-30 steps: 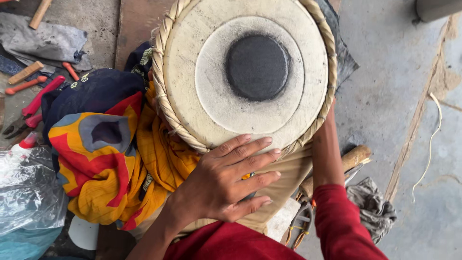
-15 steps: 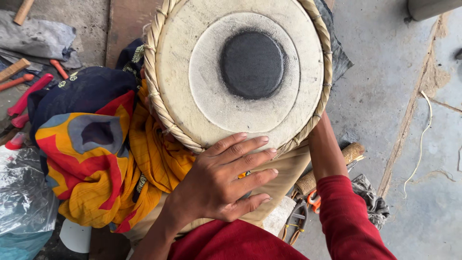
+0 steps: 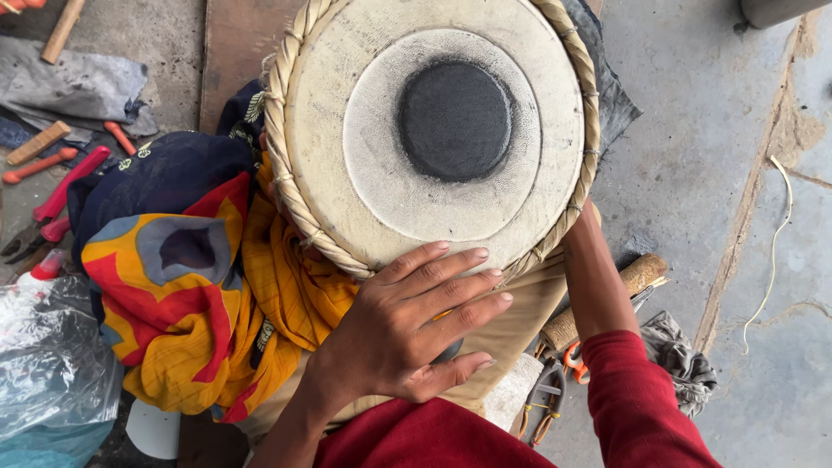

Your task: The person rubs a dark compound onto the center of a drum head using a cloth, then smooths it with their fingers. They tap the surface to test the finish and use a metal tool to scrape and refine the compound. The person continues to rub and smooth the area, occasionally tapping the drum head.

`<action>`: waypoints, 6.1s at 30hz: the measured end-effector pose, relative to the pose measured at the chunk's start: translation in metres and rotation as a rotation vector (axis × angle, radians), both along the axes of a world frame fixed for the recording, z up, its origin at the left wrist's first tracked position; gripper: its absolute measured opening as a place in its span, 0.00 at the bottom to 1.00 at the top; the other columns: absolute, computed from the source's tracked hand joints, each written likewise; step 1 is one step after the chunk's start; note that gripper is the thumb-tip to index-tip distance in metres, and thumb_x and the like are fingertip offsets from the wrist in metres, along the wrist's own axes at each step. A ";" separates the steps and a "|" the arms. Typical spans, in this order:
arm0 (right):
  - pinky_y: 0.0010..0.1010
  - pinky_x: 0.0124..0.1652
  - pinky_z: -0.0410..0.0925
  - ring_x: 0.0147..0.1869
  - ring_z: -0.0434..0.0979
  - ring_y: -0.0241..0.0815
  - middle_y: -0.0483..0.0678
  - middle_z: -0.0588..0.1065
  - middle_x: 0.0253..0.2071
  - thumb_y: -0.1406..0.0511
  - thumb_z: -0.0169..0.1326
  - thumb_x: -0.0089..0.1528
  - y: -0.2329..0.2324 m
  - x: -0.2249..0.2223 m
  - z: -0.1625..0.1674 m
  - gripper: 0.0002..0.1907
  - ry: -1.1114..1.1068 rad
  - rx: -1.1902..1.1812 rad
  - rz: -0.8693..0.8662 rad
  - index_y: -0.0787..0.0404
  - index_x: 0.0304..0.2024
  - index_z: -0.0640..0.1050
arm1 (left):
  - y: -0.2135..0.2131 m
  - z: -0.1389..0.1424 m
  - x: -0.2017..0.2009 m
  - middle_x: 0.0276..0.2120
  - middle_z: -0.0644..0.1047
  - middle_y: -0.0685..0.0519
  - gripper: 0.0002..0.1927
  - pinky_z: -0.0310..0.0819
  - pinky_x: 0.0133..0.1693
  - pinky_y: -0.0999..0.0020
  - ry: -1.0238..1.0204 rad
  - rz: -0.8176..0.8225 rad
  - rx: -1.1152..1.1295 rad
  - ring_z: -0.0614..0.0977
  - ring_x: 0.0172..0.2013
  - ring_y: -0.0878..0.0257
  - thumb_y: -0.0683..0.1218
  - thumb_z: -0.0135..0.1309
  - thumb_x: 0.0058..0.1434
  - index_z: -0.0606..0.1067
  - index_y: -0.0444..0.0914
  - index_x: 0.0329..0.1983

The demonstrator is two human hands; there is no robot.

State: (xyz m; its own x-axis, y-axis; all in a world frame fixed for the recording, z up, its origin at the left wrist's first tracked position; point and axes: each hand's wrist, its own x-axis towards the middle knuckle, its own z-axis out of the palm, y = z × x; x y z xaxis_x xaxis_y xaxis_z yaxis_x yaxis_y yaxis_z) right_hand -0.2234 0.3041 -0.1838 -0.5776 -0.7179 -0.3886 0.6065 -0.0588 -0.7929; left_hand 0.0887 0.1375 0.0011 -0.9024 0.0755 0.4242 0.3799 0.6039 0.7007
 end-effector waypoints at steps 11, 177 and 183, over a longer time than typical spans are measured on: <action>0.52 0.62 0.61 0.63 0.75 0.53 0.57 0.75 0.60 0.51 0.39 0.74 0.001 -0.009 -0.003 0.26 -0.001 -0.017 -0.024 0.62 0.62 0.72 | -0.001 0.000 -0.002 0.60 0.77 0.48 0.21 0.62 0.69 0.50 -0.001 -0.025 -0.004 0.74 0.66 0.51 0.56 0.60 0.64 0.79 0.40 0.55; 0.61 0.73 0.19 0.81 0.56 0.67 0.56 0.75 0.66 0.43 0.21 0.70 -0.027 0.099 0.206 0.41 1.670 0.560 0.548 0.63 0.73 0.32 | -0.179 -0.039 -0.091 0.74 0.59 0.43 0.33 0.51 0.75 0.63 -0.173 0.026 0.519 0.62 0.74 0.54 0.47 0.60 0.71 0.61 0.34 0.74; 0.62 0.72 0.19 0.80 0.62 0.68 0.60 0.80 0.59 0.31 0.22 0.65 -0.028 0.109 0.234 0.47 1.907 0.732 0.632 0.55 0.74 0.48 | -0.177 -0.038 -0.091 0.74 0.58 0.43 0.32 0.51 0.76 0.62 -0.180 0.025 0.548 0.61 0.74 0.54 0.47 0.60 0.72 0.61 0.34 0.74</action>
